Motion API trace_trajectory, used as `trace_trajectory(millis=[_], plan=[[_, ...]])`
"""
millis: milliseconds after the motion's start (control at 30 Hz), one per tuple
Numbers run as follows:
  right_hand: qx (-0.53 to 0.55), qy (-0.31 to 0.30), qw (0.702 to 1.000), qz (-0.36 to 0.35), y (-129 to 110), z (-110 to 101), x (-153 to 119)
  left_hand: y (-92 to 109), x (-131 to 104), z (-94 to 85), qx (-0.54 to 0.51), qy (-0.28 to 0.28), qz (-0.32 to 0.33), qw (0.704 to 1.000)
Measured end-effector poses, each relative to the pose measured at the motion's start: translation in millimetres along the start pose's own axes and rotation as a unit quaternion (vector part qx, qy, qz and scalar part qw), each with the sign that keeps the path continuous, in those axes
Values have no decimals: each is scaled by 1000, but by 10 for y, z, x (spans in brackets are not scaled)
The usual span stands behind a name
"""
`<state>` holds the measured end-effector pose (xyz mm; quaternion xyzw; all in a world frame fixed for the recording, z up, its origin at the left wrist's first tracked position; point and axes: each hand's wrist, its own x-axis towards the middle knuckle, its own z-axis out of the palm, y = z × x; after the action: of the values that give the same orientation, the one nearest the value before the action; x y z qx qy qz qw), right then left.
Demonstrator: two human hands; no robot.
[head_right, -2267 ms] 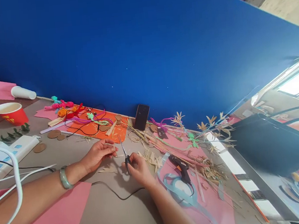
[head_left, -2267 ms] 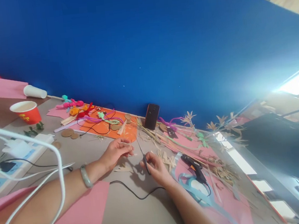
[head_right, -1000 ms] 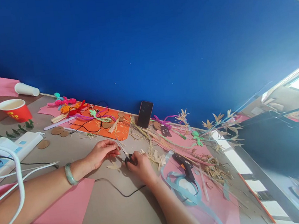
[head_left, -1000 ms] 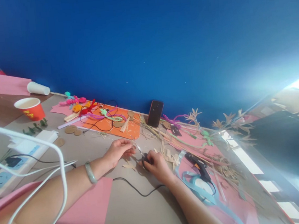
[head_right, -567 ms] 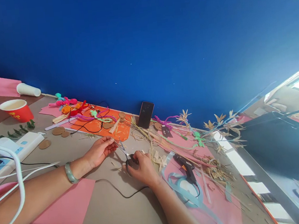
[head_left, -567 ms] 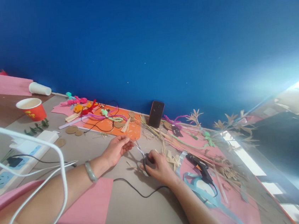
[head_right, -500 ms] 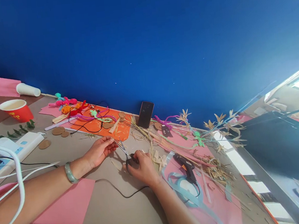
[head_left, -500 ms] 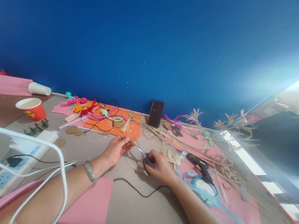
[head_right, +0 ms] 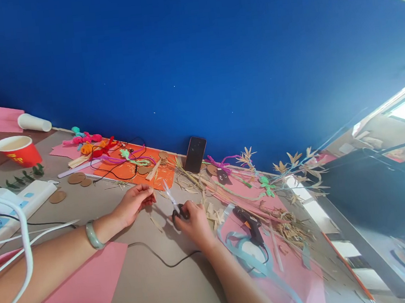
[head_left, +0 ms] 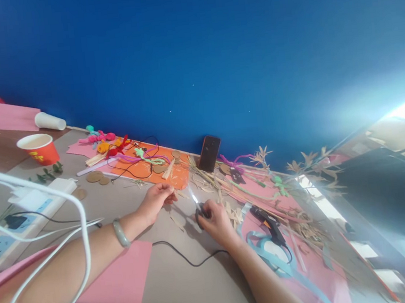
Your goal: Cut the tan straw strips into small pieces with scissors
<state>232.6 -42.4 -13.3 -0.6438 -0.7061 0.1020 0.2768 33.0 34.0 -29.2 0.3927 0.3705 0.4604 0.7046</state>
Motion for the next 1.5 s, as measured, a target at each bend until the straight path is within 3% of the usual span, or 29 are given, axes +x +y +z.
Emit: trace_trajectory(millis=[167,267,400,533,600,833,1033,1200,1333,1500], plan=[[22,115,988,104,297,-257,143,-130,-5,-53,221,-72,116,966],[-44,77,983,161,502,-382,266,-140,-79,-48,369,-124,174,905],[-156,33,965,209,642,-361,431,-81,-172,-19,505,-194,227,810],[-167,41,962,212,655,-242,551,-62,-186,-9,544,-238,256,763],[-158,41,964,207,638,-197,589,-81,-170,-17,542,-242,260,762],[-96,-20,987,127,515,-128,690,-153,-97,-58,506,-202,212,811],[-95,-28,990,98,462,-88,765,-141,-79,-60,505,-170,218,817],[-50,-70,994,61,243,77,596,-145,-61,-72,493,-118,254,824],[3,-125,992,25,65,155,487,-187,-37,-79,510,-91,263,814],[-12,-43,998,40,148,37,780,-247,-46,-73,568,-158,238,772]])
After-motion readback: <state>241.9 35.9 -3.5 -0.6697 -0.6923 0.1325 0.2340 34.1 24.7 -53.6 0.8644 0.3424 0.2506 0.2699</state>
